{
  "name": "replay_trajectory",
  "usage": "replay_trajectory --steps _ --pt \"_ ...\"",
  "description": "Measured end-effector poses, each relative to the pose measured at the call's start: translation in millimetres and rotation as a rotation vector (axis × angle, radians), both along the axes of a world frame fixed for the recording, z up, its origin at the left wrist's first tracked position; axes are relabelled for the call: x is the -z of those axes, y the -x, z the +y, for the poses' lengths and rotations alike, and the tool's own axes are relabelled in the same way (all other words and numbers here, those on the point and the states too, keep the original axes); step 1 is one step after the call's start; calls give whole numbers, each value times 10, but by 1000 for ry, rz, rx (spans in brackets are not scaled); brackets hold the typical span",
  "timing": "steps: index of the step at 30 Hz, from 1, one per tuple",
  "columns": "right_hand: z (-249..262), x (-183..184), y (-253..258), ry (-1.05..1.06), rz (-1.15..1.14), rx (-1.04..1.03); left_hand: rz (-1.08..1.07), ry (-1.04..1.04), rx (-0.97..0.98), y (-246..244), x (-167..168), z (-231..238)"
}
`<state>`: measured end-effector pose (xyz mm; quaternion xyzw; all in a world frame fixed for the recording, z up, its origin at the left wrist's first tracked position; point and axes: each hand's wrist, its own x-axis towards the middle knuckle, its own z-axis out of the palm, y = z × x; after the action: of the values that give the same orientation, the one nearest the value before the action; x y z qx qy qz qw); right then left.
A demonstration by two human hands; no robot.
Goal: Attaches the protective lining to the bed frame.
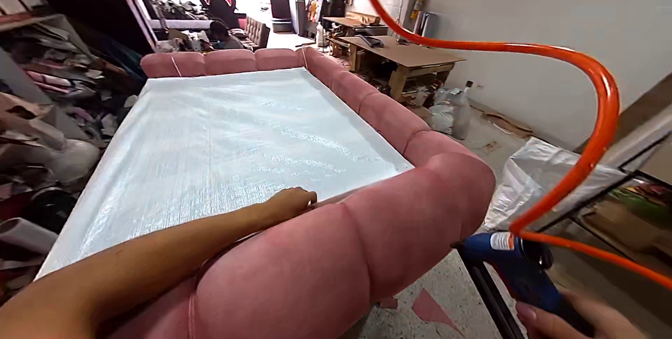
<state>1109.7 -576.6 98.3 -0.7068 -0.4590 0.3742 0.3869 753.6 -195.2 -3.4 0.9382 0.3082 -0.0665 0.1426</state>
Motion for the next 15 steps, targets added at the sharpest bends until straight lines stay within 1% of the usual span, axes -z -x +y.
replay_trajectory --steps 1,2,3,4,5,7,8,9,11,13,14,15 --pt "175 -111 -181 11 -39 -39 37 -104 35 -86 -53 -56" --pt "346 -231 -351 10 -86 -79 45 -265 104 -125 -84 -103" --pt "515 -358 -506 3 -133 -114 15 -410 160 -128 -93 -116" --pt "679 -480 -650 -2 -173 -143 -31 -491 189 -118 -74 -88" --pt "829 -589 -772 2 -207 -159 -52 -416 170 -117 -62 -52" --pt "1113 -741 -954 26 -261 -161 -72 6 46 -129 -46 59" --pt "1263 -789 -1022 33 -296 -158 -131 133 19 -134 17 129" --pt "1422 -826 -1069 36 -335 -156 -176 169 21 -155 71 178" --pt "1771 -890 -1104 40 -423 -164 -179 119 52 -264 86 237" --pt "2151 -932 -1097 40 -568 -189 -168 25 121 -410 109 226" --pt "2367 -956 -1085 31 -668 -232 -189 -60 176 -470 137 210" --pt "2599 -981 -1067 10 -778 -307 -251 -210 240 -512 184 201"
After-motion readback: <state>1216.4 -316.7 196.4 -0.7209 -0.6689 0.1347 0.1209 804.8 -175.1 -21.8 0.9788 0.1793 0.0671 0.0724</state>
